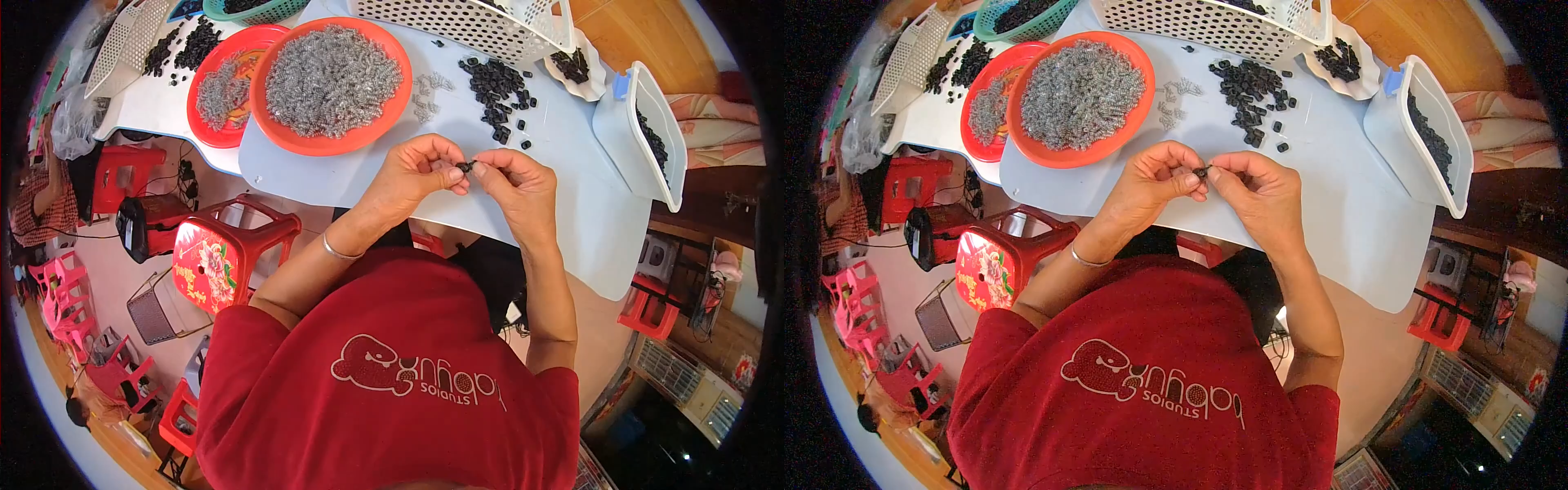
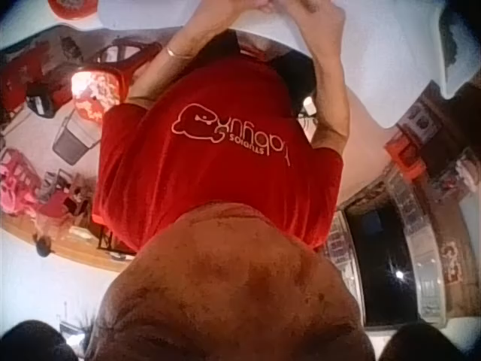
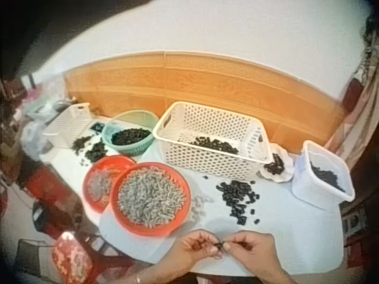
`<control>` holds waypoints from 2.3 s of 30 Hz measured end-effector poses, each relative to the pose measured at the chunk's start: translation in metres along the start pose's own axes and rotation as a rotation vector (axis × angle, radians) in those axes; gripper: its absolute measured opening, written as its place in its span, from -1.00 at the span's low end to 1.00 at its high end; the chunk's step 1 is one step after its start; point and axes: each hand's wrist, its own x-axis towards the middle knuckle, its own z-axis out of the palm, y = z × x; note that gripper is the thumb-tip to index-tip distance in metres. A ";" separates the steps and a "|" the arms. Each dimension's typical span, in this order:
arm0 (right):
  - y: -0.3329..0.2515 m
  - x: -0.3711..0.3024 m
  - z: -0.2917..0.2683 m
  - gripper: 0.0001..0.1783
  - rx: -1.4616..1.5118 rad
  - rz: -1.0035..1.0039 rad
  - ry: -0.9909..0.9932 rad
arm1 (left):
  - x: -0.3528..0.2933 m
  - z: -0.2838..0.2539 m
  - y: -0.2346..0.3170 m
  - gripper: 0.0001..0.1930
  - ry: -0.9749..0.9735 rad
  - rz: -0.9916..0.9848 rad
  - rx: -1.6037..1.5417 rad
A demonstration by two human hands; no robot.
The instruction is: The person assembles small components by taking black plastic pieces and silver metal inserts from trays on the table and fitting the metal inserts into the plastic pieces by hand.
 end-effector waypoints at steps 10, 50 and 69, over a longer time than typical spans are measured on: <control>-0.006 -0.001 -0.002 -0.90 -0.070 -0.009 -0.030 | -0.001 0.007 0.004 -0.87 0.047 -0.030 0.063; 0.057 -0.030 -0.048 -0.83 0.050 -0.102 -0.019 | 0.017 0.049 0.038 -0.71 -0.050 -0.038 0.462; 0.059 -0.036 -0.054 -0.89 -0.019 -0.356 -0.027 | 0.190 0.061 0.157 -0.82 0.193 0.604 1.296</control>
